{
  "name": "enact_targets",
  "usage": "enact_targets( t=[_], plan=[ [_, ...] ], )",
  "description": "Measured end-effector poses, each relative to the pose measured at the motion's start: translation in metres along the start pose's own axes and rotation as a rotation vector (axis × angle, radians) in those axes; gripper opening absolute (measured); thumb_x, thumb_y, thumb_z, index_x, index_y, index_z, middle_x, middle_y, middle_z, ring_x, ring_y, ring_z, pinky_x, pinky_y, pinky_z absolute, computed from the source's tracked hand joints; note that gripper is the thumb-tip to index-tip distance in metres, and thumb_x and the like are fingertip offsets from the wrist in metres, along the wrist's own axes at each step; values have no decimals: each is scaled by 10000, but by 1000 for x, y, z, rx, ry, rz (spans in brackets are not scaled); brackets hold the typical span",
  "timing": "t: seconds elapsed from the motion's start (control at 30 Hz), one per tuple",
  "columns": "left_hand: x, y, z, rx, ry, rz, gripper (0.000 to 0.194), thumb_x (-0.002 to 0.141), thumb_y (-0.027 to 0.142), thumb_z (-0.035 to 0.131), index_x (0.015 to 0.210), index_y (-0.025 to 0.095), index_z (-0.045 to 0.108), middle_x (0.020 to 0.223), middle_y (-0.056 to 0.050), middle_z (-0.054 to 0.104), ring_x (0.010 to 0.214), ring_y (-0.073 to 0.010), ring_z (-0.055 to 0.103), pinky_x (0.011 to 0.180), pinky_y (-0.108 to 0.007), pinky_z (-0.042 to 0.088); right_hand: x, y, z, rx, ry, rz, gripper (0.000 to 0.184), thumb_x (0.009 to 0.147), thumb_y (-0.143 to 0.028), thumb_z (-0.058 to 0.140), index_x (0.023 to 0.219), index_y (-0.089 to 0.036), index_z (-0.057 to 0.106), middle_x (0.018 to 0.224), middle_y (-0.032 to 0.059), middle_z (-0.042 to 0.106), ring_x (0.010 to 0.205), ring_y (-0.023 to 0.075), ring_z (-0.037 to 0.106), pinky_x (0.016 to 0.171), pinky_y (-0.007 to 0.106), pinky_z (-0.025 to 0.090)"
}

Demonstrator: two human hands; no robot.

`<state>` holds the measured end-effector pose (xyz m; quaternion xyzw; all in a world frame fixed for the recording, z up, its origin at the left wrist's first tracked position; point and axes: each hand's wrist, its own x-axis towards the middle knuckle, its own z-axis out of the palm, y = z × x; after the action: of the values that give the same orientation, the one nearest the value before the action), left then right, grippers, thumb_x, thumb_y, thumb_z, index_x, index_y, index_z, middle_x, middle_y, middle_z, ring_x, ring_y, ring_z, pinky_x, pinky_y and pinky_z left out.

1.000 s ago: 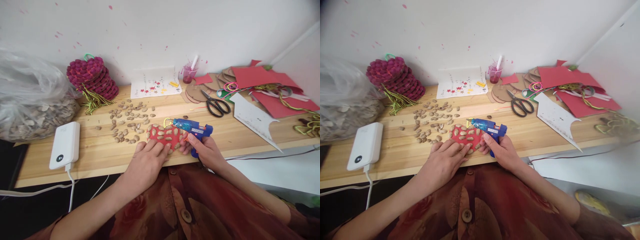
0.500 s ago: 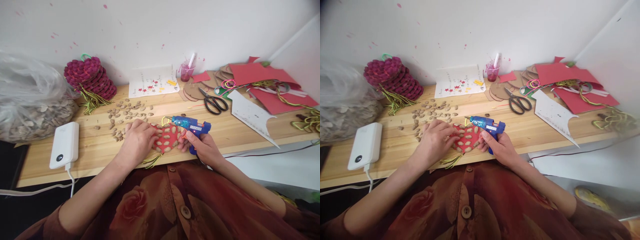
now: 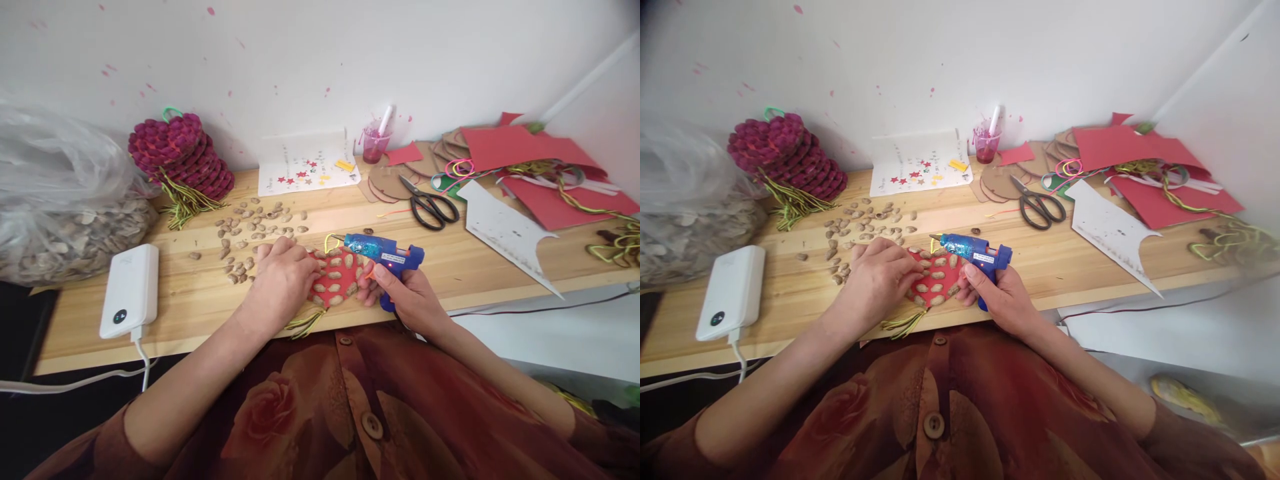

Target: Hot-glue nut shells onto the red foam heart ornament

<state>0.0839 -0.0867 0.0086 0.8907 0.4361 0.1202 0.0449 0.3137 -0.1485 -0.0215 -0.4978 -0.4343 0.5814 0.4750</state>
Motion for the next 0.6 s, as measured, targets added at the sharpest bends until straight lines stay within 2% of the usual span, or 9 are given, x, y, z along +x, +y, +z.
enact_targets(
  t=[0.2, 0.37, 0.5, 0.6],
  plan=[
    [0, 4, 0, 80, 19, 82, 164, 961, 204, 650, 854, 208, 774, 852, -80, 725, 928, -302, 567, 798, -455, 349, -1, -3, 2, 12, 15, 14, 452, 862, -624, 738, 838, -175, 697, 758, 41, 713, 614, 144, 690, 576, 259, 586],
    [2, 5, 2, 20, -5, 15, 142, 913, 144, 649, 847, 185, 767, 879, -98, 735, 970, -319, 588, 826, -467, 385, 0, -2, 3, 19, 18, 10, 453, 859, -623, 742, 830, -174, 696, 760, 45, 715, 615, 147, 689, 572, 258, 584],
    [2, -4, -4, -272, 3, -124, 101, 881, 172, 692, 843, 214, 775, 926, -63, 773, 972, -291, 621, 914, -460, 415, -1, -3, 2, 50, 24, 16, 451, 850, -624, 751, 837, -176, 695, 759, 44, 719, 610, 151, 693, 573, 259, 587],
    [-2, -14, -9, -716, 5, -295, 72, 850, 276, 756, 833, 210, 776, 885, -35, 780, 861, -229, 658, 871, -382, 465, -3, -8, 1, 68, 15, 29, 417, 878, -598, 736, 853, -183, 696, 762, 38, 714, 615, 148, 690, 584, 254, 586]
  ],
)
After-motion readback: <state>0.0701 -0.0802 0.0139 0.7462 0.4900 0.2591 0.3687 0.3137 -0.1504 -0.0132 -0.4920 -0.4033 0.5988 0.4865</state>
